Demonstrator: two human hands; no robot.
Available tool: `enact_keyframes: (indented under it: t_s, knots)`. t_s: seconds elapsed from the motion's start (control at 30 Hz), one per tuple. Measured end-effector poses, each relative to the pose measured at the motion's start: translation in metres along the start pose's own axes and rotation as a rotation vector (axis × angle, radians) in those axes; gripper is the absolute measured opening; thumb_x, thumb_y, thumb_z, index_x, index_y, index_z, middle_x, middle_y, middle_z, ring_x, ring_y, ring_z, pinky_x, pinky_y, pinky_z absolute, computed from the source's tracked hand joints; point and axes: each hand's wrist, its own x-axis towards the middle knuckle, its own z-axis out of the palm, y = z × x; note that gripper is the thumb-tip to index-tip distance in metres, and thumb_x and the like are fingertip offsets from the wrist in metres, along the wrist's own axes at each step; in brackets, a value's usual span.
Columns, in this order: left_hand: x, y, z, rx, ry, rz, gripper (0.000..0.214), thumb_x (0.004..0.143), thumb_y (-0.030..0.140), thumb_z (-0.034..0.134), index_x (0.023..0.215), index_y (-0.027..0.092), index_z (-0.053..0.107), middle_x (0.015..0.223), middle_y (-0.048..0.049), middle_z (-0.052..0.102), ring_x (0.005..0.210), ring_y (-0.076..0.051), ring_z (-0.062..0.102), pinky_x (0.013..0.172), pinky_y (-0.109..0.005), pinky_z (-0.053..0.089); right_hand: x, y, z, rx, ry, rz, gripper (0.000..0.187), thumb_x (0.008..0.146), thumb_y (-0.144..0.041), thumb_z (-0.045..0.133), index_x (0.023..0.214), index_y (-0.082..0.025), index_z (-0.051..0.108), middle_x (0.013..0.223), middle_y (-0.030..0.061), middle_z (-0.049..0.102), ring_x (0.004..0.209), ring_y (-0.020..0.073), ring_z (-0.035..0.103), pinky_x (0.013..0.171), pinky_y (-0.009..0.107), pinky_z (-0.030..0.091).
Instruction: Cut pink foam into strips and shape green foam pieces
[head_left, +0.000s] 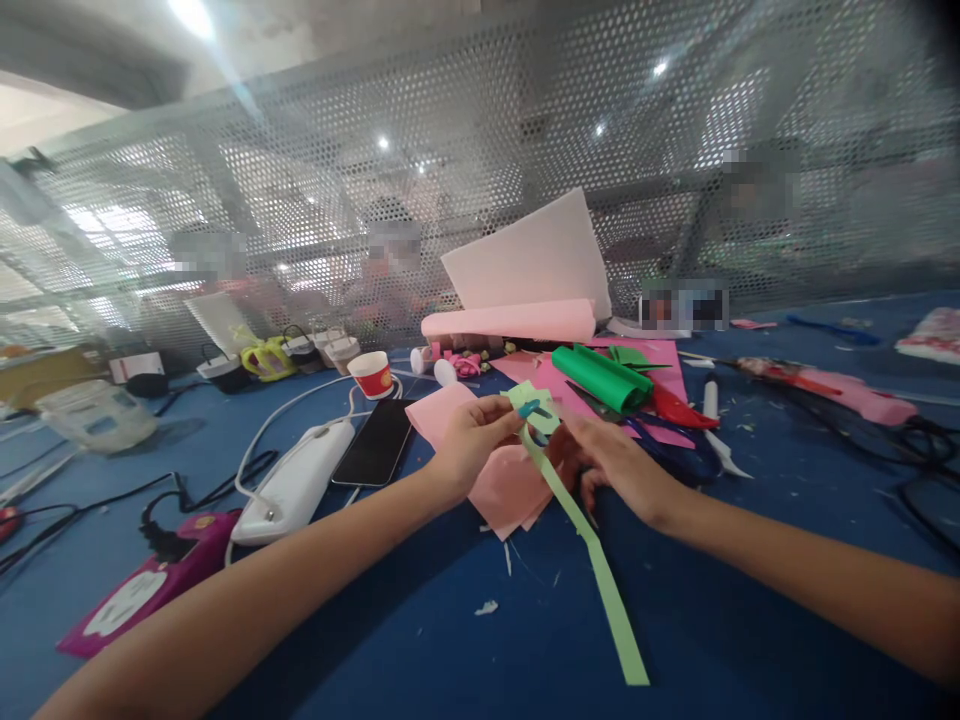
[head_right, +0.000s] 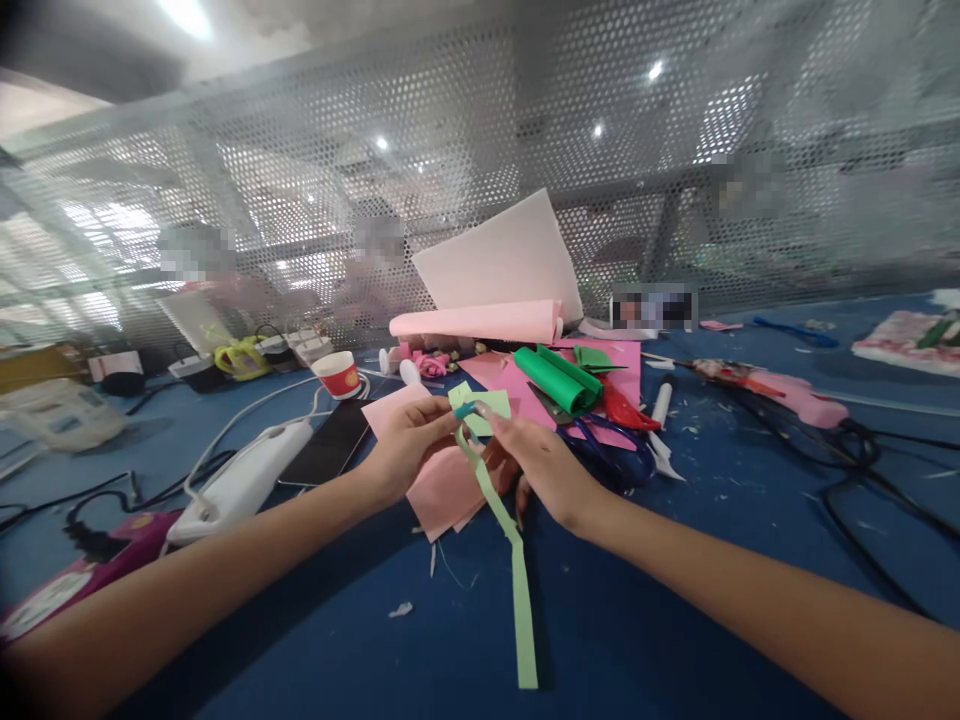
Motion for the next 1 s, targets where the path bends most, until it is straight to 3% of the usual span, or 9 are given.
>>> enact_keyframes:
  t_s: [0.1, 0.2, 0.4, 0.7, 0.9, 1.0]
  knots:
    - [0.001, 0.008, -0.001, 0.116, -0.074, -0.077, 0.029, 0.062, 0.036, 0.076, 0.07, 0.012, 0.063, 0.061, -0.0002, 0.063, 0.055, -0.009, 0.059, 0.06, -0.023, 0.048, 0.001, 0.005, -0.002, 0.085, 0.085, -0.132, 0.046, 0.08, -0.063, 0.047, 0.075, -0.017, 0.053, 0.067, 0.0016, 0.057, 0.056, 0.0119, 0.057, 0.044, 0.021, 0.046]
    - [-0.001, 0.01, 0.001, 0.21, -0.176, -0.144, 0.03, 0.061, 0.036, 0.076, 0.066, 0.011, 0.061, 0.058, 0.0, 0.062, 0.052, -0.008, 0.057, 0.056, -0.021, 0.046, 0.002, 0.009, -0.005, 0.062, 0.141, -0.225, 0.041, 0.082, -0.058, 0.049, 0.071, -0.018, 0.05, 0.063, -0.0014, 0.051, 0.054, 0.0098, 0.051, 0.047, 0.021, 0.044]
    - [-0.007, 0.006, 0.006, 0.212, -0.29, -0.214, 0.026, 0.066, 0.034, 0.073, 0.07, 0.012, 0.061, 0.063, -0.0028, 0.066, 0.051, -0.01, 0.06, 0.056, -0.024, 0.047, 0.001, 0.009, -0.005, -0.106, 0.148, -0.189, 0.038, 0.083, -0.055, 0.05, 0.069, -0.02, 0.045, 0.051, -0.0053, 0.043, 0.041, 0.0078, 0.037, 0.038, 0.021, 0.028]
    - [-0.008, 0.003, 0.006, 0.172, -0.281, -0.255, 0.028, 0.063, 0.034, 0.076, 0.072, 0.01, 0.062, 0.066, -0.0047, 0.067, 0.055, -0.012, 0.062, 0.062, -0.026, 0.048, 0.004, 0.013, -0.007, -0.178, 0.181, -0.219, 0.032, 0.083, -0.05, 0.053, 0.072, -0.02, 0.048, 0.051, -0.0068, 0.038, 0.042, 0.0071, 0.035, 0.039, 0.021, 0.027]
    - [-0.006, -0.001, 0.003, 0.173, -0.305, -0.239, 0.031, 0.06, 0.035, 0.078, 0.073, 0.011, 0.063, 0.068, -0.0039, 0.067, 0.06, -0.012, 0.061, 0.064, -0.025, 0.046, 0.004, 0.012, -0.008, -0.206, 0.17, -0.24, 0.031, 0.083, -0.049, 0.053, 0.072, -0.019, 0.05, 0.054, -0.0053, 0.044, 0.043, 0.0074, 0.037, 0.04, 0.021, 0.028]
    - [-0.005, -0.004, 0.001, 0.194, -0.302, -0.216, 0.037, 0.062, 0.044, 0.075, 0.072, 0.011, 0.062, 0.067, -0.004, 0.065, 0.059, -0.011, 0.059, 0.062, -0.025, 0.045, 0.004, 0.011, -0.007, -0.191, 0.137, -0.239, 0.031, 0.082, -0.048, 0.055, 0.071, -0.019, 0.051, 0.053, -0.0052, 0.045, 0.042, 0.0074, 0.036, 0.04, 0.022, 0.026]
